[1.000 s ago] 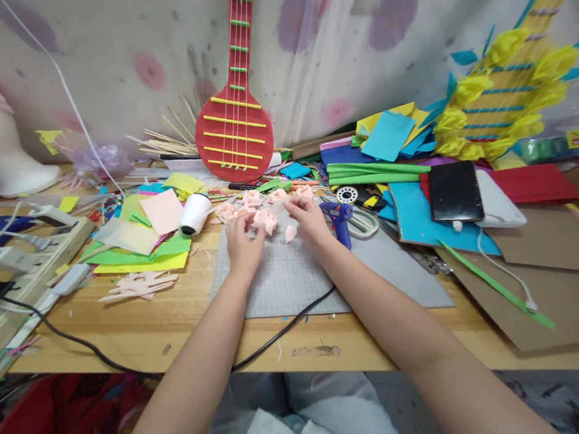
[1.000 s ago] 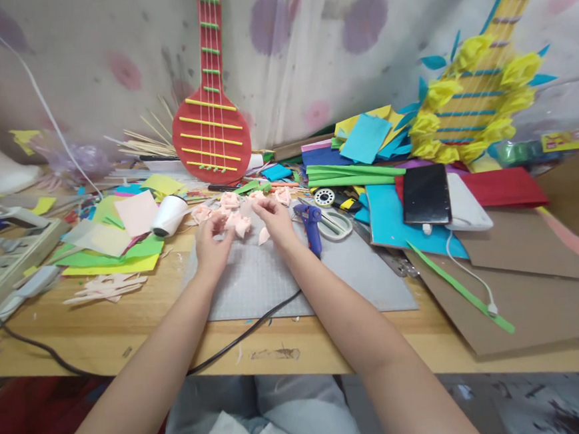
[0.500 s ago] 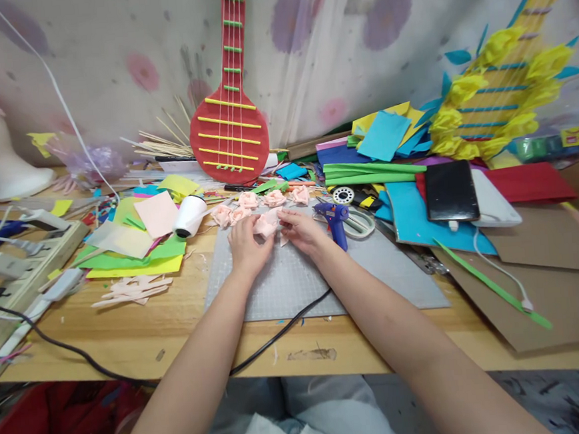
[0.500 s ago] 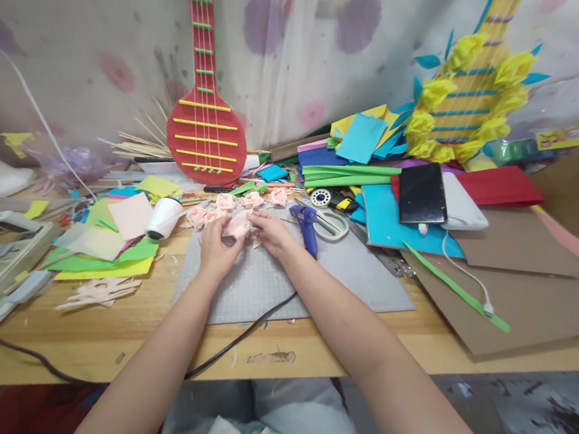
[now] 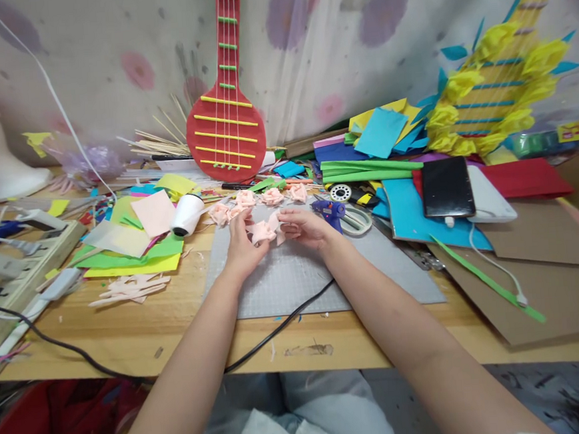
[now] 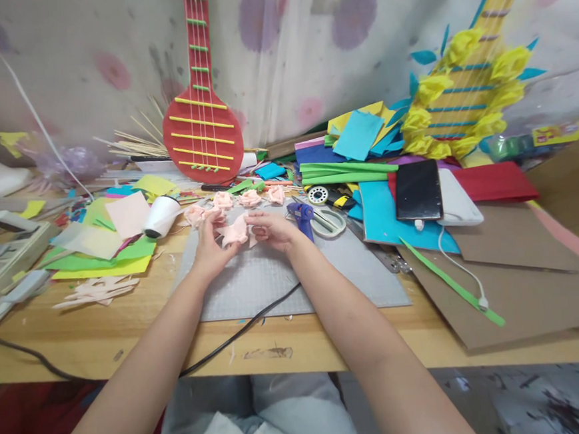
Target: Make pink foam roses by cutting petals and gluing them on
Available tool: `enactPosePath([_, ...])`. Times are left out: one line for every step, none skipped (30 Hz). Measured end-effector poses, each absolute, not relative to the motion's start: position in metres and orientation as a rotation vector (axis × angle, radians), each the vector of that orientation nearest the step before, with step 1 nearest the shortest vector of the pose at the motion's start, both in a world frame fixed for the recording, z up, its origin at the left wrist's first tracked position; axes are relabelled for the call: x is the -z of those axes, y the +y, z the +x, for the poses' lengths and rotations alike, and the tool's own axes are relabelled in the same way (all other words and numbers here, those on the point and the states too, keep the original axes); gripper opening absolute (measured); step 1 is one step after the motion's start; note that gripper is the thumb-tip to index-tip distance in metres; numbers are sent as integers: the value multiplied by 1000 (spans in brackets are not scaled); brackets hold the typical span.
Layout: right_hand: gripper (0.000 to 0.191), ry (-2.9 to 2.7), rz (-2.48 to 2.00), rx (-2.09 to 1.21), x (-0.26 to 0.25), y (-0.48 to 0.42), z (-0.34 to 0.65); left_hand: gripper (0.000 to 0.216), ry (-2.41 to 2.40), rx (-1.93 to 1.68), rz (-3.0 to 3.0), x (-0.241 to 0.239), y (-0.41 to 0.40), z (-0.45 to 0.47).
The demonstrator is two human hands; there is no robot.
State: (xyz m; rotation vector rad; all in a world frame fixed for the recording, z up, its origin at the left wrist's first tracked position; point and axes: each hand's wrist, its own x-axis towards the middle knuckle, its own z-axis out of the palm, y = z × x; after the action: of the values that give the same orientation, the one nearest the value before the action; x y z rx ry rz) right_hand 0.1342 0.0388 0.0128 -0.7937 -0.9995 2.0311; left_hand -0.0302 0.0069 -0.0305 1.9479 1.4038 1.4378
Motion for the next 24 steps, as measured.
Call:
enactPosePath([28, -1035, -824, -2000, -14, 39, 135, 69, 1379, -1416, 1993, 29, 6, -31])
enactPosePath([27, -1068, -862, -1971, -14, 39, 135, 71, 1356, -1392, 2036, 28, 4, -31])
enactPosePath([27, -1097, -905, -1946, -14, 40, 135, 73, 1336, -1366, 2073, 27, 3, -31])
enactPosePath([27, -1119, -952, -1918, -14, 40, 135, 74, 1318, -1343, 2105, 26, 1, -31])
enactPosePath([27, -1137, -1001, -1890, -13, 41, 135, 75, 1301, -1321, 2134, 24, 0, -31])
enactPosePath([27, -1153, -1048, -1864, -12, 42, 135, 76, 1282, -1304, 2158, 23, -2, -30])
enactPosePath([27, -1168, -1088, -1840, -11, 42, 135, 76, 1264, -1291, 2176, 22, -3, -30])
enactPosePath([26, -1182, -1123, -1817, -11, 43, 135, 77, 1249, -1282, 2185, 22, -4, -30])
enactPosePath([25, -1197, -1152, -1793, -10, 44, 136, 77, 1238, -1275, 2189, 21, -4, -29])
enactPosePath([25, -1214, -1176, -1768, -11, 44, 136, 78, 1230, -1269, 2189, 21, -4, -29])
enactPosePath([25, -1233, -1196, -1743, -11, 44, 137, 78, 1225, -1263, 2188, 21, -5, -29])
enactPosePath([25, -1249, -1211, -1716, -12, 44, 137, 79, 1222, -1257, 2188, 20, -5, -29])
enactPosePath([25, -1266, -1224, -1690, -12, 44, 138, 79, 1222, -1251, 2190, 20, -5, -29])
enactPosePath([25, -1284, -1231, -1671, -13, 44, 138, 79, 1222, -1245, 2193, 21, -5, -29])
enactPosePath([25, -1301, -1231, -1660, -13, 43, 138, 79, 1223, -1240, 2196, 21, -5, -29])
enactPosePath([25, -1317, -1227, -1657, -12, 43, 138, 79, 1225, -1235, 2197, 21, -5, -29])
enactPosePath([24, -1329, -1222, -1657, -12, 44, 138, 79, 1224, -1231, 2198, 21, -5, -29])
enactPosePath([24, -1335, -1218, -1660, -10, 44, 138, 79, 1222, -1228, 2198, 21, -5, -29])
enactPosePath([24, -1338, -1215, -1665, -9, 45, 138, 79, 1222, -1228, 2196, 21, -5, -29])
enactPosePath([24, -1337, -1213, -1672, -7, 45, 138, 79, 1222, -1229, 2193, 21, -5, -29])
enactPosePath([24, -1334, -1212, -1677, -5, 46, 138, 79, 1223, -1230, 2191, 21, -5, -29])
enactPosePath([25, -1331, -1211, -1682, -4, 47, 138, 78, 1224, -1231, 2189, 21, -5, -29])
enactPosePath([25, -1329, -1209, -1684, -3, 47, 138, 78, 1223, -1231, 2189, 21, -5, -29])
enactPosePath([25, -1328, -1208, -1683, -1, 48, 138, 78, 1223, -1232, 2190, 21, -5, -29])
